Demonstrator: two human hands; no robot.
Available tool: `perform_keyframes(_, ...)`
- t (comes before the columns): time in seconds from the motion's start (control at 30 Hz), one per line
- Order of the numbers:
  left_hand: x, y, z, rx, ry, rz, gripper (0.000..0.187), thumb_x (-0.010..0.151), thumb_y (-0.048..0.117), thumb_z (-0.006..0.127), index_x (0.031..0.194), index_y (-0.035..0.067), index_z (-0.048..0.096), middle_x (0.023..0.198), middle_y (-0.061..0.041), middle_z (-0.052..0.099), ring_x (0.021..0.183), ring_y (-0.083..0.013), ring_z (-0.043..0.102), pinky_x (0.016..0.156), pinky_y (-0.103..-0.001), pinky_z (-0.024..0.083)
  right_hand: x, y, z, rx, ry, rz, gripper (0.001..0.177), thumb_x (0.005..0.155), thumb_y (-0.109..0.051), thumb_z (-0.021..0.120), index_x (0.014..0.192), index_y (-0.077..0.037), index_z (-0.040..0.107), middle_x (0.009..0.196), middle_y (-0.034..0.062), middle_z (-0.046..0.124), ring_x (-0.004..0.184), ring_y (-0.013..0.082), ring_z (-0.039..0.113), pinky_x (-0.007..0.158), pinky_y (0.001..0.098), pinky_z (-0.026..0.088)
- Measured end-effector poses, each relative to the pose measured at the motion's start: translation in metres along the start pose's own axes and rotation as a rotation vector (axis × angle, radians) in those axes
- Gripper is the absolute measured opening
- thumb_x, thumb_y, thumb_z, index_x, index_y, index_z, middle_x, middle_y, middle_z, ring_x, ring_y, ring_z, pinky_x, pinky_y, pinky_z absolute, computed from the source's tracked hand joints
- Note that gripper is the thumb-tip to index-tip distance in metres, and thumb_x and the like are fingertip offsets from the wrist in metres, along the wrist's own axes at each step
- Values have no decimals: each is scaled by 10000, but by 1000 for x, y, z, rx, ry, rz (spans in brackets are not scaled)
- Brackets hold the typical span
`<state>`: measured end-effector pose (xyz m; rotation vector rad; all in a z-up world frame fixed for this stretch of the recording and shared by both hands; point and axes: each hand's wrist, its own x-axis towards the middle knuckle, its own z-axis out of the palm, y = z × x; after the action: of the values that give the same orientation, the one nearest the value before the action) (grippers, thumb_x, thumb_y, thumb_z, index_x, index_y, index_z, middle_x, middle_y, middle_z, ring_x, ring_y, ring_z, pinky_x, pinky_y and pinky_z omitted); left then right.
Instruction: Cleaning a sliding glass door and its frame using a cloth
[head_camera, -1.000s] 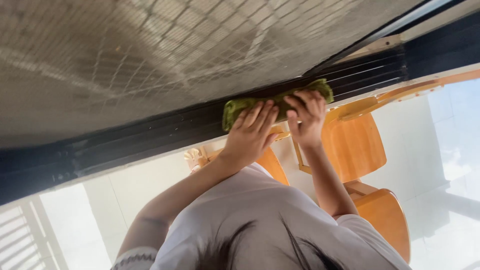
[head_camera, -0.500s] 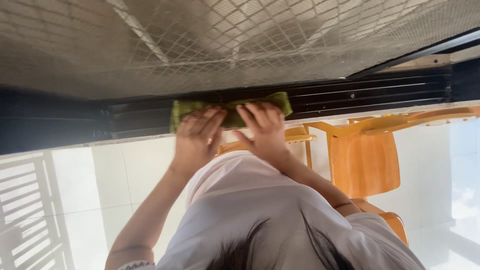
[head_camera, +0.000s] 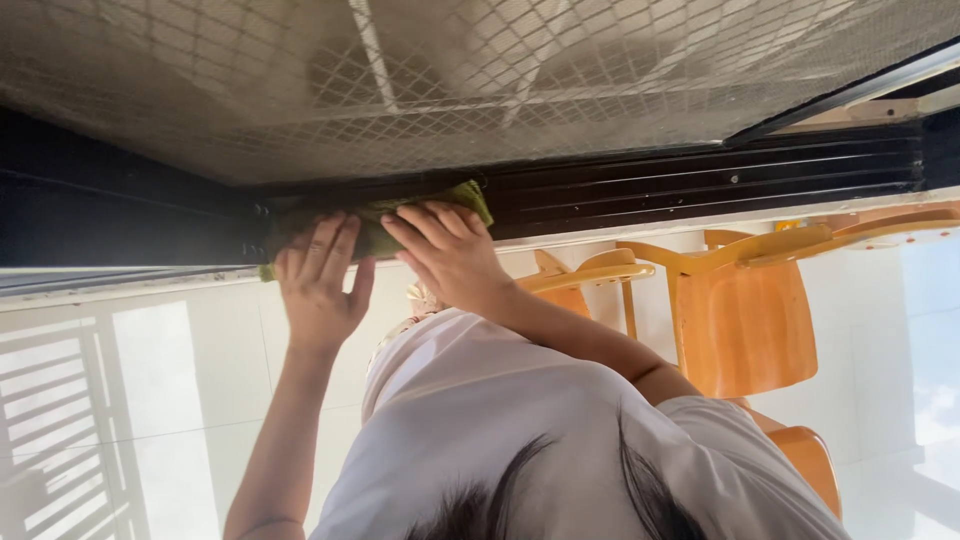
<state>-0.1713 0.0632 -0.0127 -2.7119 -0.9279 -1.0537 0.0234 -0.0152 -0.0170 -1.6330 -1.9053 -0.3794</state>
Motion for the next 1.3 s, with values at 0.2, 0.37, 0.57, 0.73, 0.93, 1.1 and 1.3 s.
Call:
perform_keyframes(0.2,-4,21,51,-69,130,82,175,965,255,681,1121,232,757,1195,1,693,880,-271,629,840,-460,443,-37,43,4,-90,49,33,275,1034,-320,594,1277,-257,707,1256,5,667,948,296,605,793,439,380)
perform_keyframes(0.37,26,70,68,-163,149,144,181,954,249,652,1109,210,737,1257,-4,657,951,-254,651,885,-465,484,-88,95,-2,-148,154,92,324,1089,-364,480,1201,-215,745,1185,18,641,1048,287,587,883,435,389)
perform_keyframes(0.57,31,95,80,-269,176,144,282,1013,167,572,1266,94,673,1314,-71,654,1161,-258,668,1014,-421,501,-90,109,-6,-248,343,44,404,1078,-399,452,1058,-164,780,1035,15,654,942,246,612,857,404,443)
perform_keyframes(0.73,37,97,77,-254,235,128,271,1016,159,591,1267,107,679,1289,-63,671,1154,-235,677,1014,-405,515,-86,112,3,-377,480,-26,430,1067,-392,413,954,-173,765,948,22,665,849,234,616,813,423,468)
perform_keyframes(0.93,46,102,70,-299,319,94,235,1084,158,508,1187,91,708,1165,-61,694,1046,-227,692,929,-352,519,-79,109,2,-395,549,-39,454,1102,-369,371,943,-155,738,947,26,687,844,226,613,828,425,461)
perform_keyframes(1.1,36,100,85,-377,355,91,349,1107,275,387,1114,122,700,1101,-35,696,1022,-228,704,872,-355,520,-74,104,-7,-300,501,-72,416,1060,-409,438,1002,-123,735,1006,57,702,894,267,624,859,446,454)
perform_keyframes(1.3,17,79,29,-444,298,112,247,1080,274,505,1091,128,705,979,-39,677,831,-229,681,746,-344,490,-52,58,-32,-205,505,8,216,883,-55,652,1006,-117,818,1107,115,680,959,321,559,893,479,497)
